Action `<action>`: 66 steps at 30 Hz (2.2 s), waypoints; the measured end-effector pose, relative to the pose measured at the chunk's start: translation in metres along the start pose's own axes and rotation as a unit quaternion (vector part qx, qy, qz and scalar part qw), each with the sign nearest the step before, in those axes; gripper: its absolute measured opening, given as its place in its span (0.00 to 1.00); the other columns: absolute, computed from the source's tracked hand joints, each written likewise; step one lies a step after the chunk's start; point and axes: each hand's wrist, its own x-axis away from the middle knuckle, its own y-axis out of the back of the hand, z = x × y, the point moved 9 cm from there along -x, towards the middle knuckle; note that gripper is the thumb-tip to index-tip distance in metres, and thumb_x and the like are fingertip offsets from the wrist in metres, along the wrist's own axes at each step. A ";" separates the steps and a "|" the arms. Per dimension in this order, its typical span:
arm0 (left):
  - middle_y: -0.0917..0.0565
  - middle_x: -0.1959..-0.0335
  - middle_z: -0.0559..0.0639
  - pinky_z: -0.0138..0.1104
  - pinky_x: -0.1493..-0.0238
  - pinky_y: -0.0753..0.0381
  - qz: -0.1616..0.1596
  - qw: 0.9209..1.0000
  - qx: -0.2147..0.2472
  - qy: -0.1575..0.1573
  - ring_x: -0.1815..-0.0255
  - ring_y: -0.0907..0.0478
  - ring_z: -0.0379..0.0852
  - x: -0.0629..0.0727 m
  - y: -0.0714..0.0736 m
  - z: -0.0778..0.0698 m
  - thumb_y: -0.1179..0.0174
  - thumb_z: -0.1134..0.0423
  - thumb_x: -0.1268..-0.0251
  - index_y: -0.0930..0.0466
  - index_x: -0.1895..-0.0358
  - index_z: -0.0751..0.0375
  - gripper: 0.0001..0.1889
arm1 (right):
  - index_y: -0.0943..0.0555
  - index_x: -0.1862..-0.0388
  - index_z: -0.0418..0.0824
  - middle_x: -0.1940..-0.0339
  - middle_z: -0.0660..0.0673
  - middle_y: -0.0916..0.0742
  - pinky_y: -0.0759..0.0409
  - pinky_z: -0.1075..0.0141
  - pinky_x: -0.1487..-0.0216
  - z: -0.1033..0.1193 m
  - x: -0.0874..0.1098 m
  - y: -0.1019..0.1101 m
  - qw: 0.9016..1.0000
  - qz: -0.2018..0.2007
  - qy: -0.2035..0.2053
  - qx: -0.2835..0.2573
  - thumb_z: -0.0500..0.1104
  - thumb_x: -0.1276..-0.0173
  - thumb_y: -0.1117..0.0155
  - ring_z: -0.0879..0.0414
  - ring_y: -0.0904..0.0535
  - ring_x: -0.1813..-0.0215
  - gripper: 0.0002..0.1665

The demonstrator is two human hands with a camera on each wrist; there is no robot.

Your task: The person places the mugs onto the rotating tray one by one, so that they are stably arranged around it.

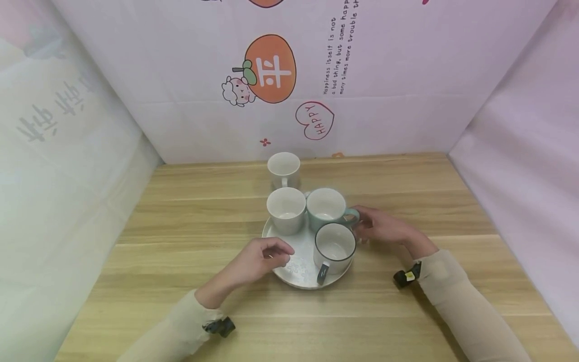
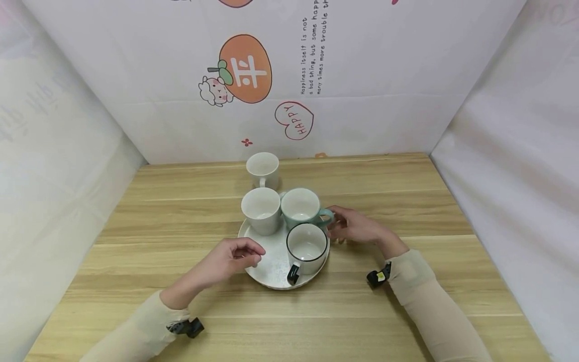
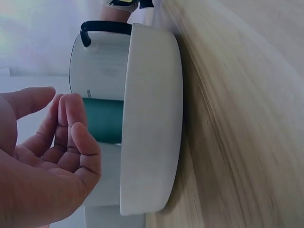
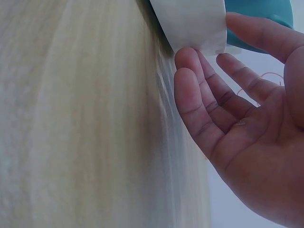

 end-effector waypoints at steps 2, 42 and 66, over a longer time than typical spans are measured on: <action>0.14 0.60 0.51 0.28 0.58 0.18 -0.001 1.000 0.002 0.002 0.60 0.19 0.39 0.001 0.004 0.002 0.38 0.64 0.32 0.16 0.52 0.64 0.11 | 0.30 0.35 0.47 0.53 0.39 0.17 0.14 0.53 0.65 0.000 0.000 0.000 1.000 0.002 0.001 0.000 0.35 0.30 0.38 0.45 0.17 0.60 0.27; 0.16 0.53 0.63 0.43 0.53 0.18 -0.100 0.990 0.062 0.081 0.53 0.19 0.56 -0.008 0.089 0.050 0.42 0.59 0.27 0.21 0.44 0.68 0.18 | 0.30 0.34 0.46 0.54 0.39 0.16 0.15 0.56 0.65 -0.001 0.001 -0.001 1.000 0.001 0.017 0.006 0.38 0.30 0.35 0.45 0.17 0.59 0.28; 0.21 0.43 0.69 0.52 0.38 0.25 -0.126 0.981 0.081 0.122 0.51 0.20 0.42 -0.038 0.116 0.071 0.50 0.52 0.21 0.26 0.36 0.70 0.24 | 0.31 0.34 0.47 0.53 0.39 0.17 0.15 0.54 0.64 -0.002 -0.001 -0.001 1.000 0.003 0.001 0.007 0.35 0.30 0.37 0.44 0.17 0.59 0.28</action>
